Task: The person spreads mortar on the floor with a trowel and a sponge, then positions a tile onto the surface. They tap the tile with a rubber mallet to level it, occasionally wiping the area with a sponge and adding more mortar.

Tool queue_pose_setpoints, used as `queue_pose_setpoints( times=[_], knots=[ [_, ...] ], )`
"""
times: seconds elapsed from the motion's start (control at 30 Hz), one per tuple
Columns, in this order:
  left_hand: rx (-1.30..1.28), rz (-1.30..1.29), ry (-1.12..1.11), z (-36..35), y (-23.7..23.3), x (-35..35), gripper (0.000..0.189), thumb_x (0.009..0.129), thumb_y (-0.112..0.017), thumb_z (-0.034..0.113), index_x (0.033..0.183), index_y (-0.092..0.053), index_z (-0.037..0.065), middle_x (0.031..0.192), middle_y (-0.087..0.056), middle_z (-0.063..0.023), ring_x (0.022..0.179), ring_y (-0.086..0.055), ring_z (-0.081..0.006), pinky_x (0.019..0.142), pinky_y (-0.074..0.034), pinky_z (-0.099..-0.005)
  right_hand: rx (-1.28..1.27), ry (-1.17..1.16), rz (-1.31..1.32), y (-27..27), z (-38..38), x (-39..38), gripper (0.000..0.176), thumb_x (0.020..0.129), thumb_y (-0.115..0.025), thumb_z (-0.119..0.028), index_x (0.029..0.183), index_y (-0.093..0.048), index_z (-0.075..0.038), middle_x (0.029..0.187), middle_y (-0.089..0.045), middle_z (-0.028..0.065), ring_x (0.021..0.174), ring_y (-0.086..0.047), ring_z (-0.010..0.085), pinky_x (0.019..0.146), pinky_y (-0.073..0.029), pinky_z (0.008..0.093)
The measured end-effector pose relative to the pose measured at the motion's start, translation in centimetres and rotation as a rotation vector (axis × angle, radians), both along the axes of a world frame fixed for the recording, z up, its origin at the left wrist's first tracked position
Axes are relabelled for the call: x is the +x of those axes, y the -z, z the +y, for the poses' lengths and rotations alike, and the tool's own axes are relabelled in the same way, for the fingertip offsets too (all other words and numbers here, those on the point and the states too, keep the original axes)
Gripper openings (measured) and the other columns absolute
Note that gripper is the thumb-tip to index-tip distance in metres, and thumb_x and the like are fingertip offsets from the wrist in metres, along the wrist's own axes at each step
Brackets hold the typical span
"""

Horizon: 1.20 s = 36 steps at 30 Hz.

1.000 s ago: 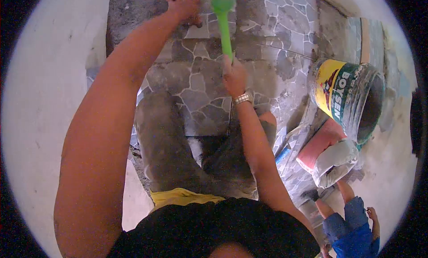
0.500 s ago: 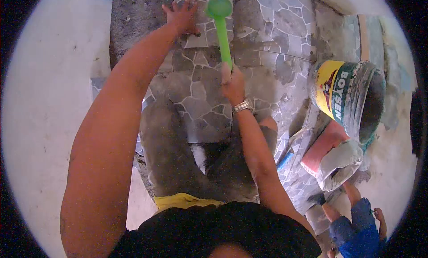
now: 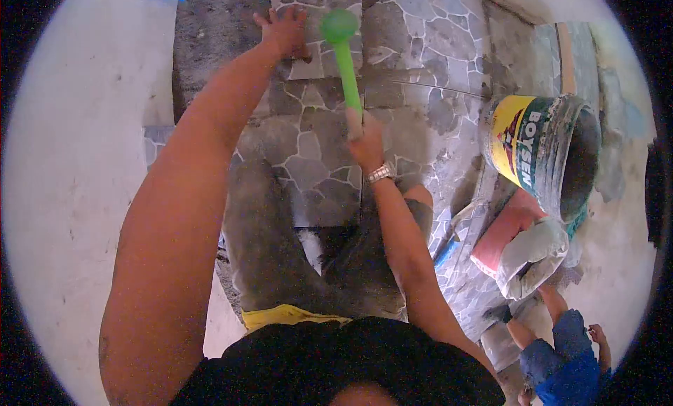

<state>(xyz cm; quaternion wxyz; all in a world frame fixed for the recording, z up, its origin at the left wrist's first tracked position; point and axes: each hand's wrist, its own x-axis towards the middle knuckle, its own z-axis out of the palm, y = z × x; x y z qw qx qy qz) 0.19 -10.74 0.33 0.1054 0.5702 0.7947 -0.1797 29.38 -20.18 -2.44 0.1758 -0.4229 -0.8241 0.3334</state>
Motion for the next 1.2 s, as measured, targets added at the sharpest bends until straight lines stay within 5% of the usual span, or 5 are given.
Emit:
queue_pose_setpoints(
  times=[0.43, 0.57, 0.77, 0.9, 1.2],
  knots=[
    [0.148, -0.026, 0.085, -1.2, -0.4, -0.5, 0.1, 0.061, -0.078, 0.052, 0.144, -0.031, 0.021, 0.151, -0.025, -0.0111, 0.138, -0.02, -0.0455, 0.099, -0.012, -0.0784, -0.567, 0.275, 0.147, -11.0, -5.7, 1.2, 0.026, 0.084, -0.06, -0.023, 0.1, -0.063, -0.002, 0.085, -0.06, 0.0202, 0.081, -0.058, 0.0352, 0.066, -0.045, 0.0469],
    [0.086, -0.042, 0.135, -3.1, -1.1, 0.6, 0.083, 0.068, -0.076, 0.044, 0.139, -0.04, 0.017, 0.147, -0.032, -0.0122, 0.138, -0.021, -0.0435, 0.099, -0.012, -0.0778, -0.069, -0.081, 0.144, 1.8, -9.0, 2.7, 0.02, 0.085, -0.059, -0.023, 0.09, -0.064, -0.004, 0.07, -0.06, 0.01, 0.065, -0.059, 0.028, 0.059, -0.046, 0.0388],
    [0.863, -0.908, 0.281, 4.2, -15.7, 16.8, 0.031, 0.086, -0.057, 0.008, 0.116, -0.063, 0.011, 0.105, -0.064, -0.012, 0.092, -0.062, -0.0241, 0.08, -0.049, -0.0332, -0.737, 0.269, 0.075, -8.9, -5.0, 1.7, 0.028, 0.079, -0.06, -0.031, 0.078, -0.064, -0.003, 0.077, -0.062, 0.0204, 0.078, -0.062, 0.0367, 0.07, -0.047, 0.0491],
    [0.741, -1.003, 0.964, 9.6, -29.2, 35.9, 0.022, 0.089, -0.057, 0.01, 0.11, -0.063, 0.006, 0.097, -0.065, -0.0128, 0.09, -0.063, -0.0226, 0.078, -0.049, -0.0325, -0.76, 0.237, 0.238, -3.3, -5.6, 1.0, 0.038, 0.08, -0.059, -0.038, 0.075, -0.065, -0.001, 0.069, -0.063, 0.0218, 0.068, -0.063, 0.0384, 0.066, -0.05, 0.0492],
    [-0.692, -0.276, 1.346, 22.9, -11.6, 62.5, 0.044, 0.087, -0.053, 0.031, 0.123, -0.057, 0.006, 0.119, -0.06, -0.0192, 0.11, -0.056, -0.036, 0.094, -0.043, -0.0456, -0.861, -0.011, 0.261, -2.6, -4.1, 0.5, 0.036, 0.076, -0.063, -0.035, 0.072, -0.067, 0.0, 0.075, -0.066, 0.0231, 0.069, -0.065, 0.0377, 0.069, -0.052, 0.0476]
  ],
)
